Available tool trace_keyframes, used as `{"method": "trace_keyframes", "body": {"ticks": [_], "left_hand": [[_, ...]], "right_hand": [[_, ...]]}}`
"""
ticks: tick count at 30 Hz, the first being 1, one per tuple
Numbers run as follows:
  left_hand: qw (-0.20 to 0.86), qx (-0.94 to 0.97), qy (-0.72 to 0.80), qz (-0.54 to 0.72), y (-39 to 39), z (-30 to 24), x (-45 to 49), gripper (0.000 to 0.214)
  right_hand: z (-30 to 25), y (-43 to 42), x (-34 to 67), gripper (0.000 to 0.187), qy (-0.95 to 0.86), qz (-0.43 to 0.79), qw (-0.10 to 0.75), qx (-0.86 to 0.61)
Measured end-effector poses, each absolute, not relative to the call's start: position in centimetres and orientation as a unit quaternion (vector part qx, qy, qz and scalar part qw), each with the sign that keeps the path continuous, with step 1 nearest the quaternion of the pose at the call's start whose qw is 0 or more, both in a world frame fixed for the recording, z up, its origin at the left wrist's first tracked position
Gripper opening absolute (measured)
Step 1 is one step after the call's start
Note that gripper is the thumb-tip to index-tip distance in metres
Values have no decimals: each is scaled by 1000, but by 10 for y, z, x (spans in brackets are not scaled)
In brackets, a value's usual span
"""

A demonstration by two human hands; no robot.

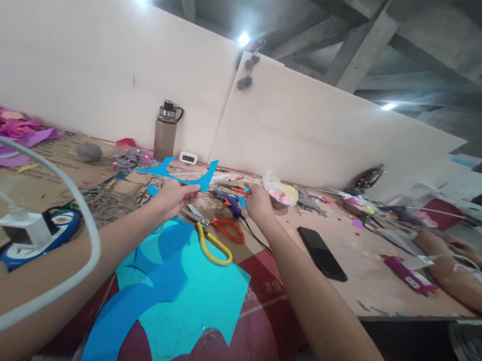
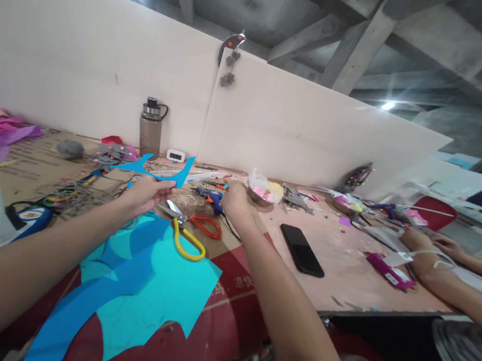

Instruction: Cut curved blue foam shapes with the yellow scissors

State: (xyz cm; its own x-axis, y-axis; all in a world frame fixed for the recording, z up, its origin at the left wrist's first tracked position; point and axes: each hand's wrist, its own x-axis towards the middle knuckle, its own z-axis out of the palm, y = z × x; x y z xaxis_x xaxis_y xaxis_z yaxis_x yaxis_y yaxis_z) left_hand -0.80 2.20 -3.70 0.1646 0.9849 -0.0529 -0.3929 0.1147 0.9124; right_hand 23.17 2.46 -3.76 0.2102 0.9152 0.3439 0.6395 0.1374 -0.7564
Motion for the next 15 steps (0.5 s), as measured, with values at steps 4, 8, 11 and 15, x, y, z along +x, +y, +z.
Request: {"method": "trace_keyframes", "body": {"ticks": [4,8,11,15], "left_hand": [[649,398,359,541,21,-34,-9,7],[641,392,357,555,20,-29,-13,6],[642,380,358,561,19,-26,-14,7],[638,373,371,563,18,-27,-13,11]], "right_hand": [[-24,14,197,33,-651,171,466,-574],[-20,11,163,22,-644,291,551,-443],[-23,9,150,19,-592,393,588,-386],[-34,5,151,34,-532,456,604,-379]]}}
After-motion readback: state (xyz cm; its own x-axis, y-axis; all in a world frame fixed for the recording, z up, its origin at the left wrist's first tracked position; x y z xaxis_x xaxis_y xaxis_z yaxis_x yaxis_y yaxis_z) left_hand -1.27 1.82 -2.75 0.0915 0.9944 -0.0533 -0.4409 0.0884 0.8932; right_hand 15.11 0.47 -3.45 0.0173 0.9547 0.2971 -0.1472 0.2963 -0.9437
